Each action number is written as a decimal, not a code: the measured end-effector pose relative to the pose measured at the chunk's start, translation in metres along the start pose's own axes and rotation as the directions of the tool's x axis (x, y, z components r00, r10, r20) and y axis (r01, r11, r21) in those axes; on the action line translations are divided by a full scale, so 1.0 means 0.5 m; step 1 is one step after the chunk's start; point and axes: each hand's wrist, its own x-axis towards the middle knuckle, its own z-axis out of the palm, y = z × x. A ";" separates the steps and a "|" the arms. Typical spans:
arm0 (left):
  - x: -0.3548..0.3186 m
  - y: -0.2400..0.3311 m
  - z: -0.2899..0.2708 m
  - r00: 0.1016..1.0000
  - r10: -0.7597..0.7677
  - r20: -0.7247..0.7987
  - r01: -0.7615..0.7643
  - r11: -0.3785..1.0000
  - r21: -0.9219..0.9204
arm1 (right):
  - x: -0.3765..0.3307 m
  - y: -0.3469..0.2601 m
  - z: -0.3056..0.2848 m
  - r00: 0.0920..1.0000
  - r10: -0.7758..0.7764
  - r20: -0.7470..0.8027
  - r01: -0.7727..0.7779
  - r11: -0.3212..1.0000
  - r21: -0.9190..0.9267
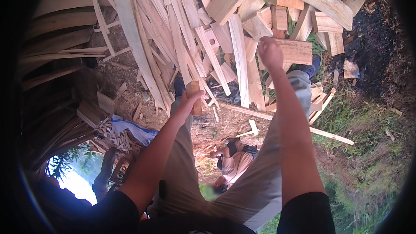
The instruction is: The person repeatedly picks up small pieces of wood from a large pile on the ground, briefly turns them over in their hands, and places them back down. The person continues this repetitive handling of individual wood pieces throughout the clip.
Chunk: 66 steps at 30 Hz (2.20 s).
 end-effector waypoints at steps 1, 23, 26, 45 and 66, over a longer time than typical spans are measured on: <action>0.007 -0.013 -0.008 1.000 0.008 0.001 -0.008 1.000 0.004 | -0.021 0.013 0.067 1.000 0.017 0.026 -0.016 0.998 -0.054; 0.001 -0.002 -0.174 0.995 -0.093 -0.030 0.094 0.995 0.035 | -0.225 0.051 0.187 0.935 0.312 -0.168 -0.274 0.938 0.213; 0.005 0.027 -0.146 0.998 -0.052 0.024 0.051 0.996 0.069 | -0.230 0.025 0.113 0.882 0.313 -0.352 -0.231 0.939 0.256; -0.042 0.132 -0.099 0.997 -0.072 0.010 0.069 0.979 0.190 | -0.093 0.160 -0.661 0.389 0.611 -0.689 0.088 0.720 0.688; 0.004 0.048 -0.112 0.995 -0.102 0.014 0.099 0.985 0.140 | 0.044 -0.094 0.281 0.934 0.344 0.094 -0.337 0.938 -0.079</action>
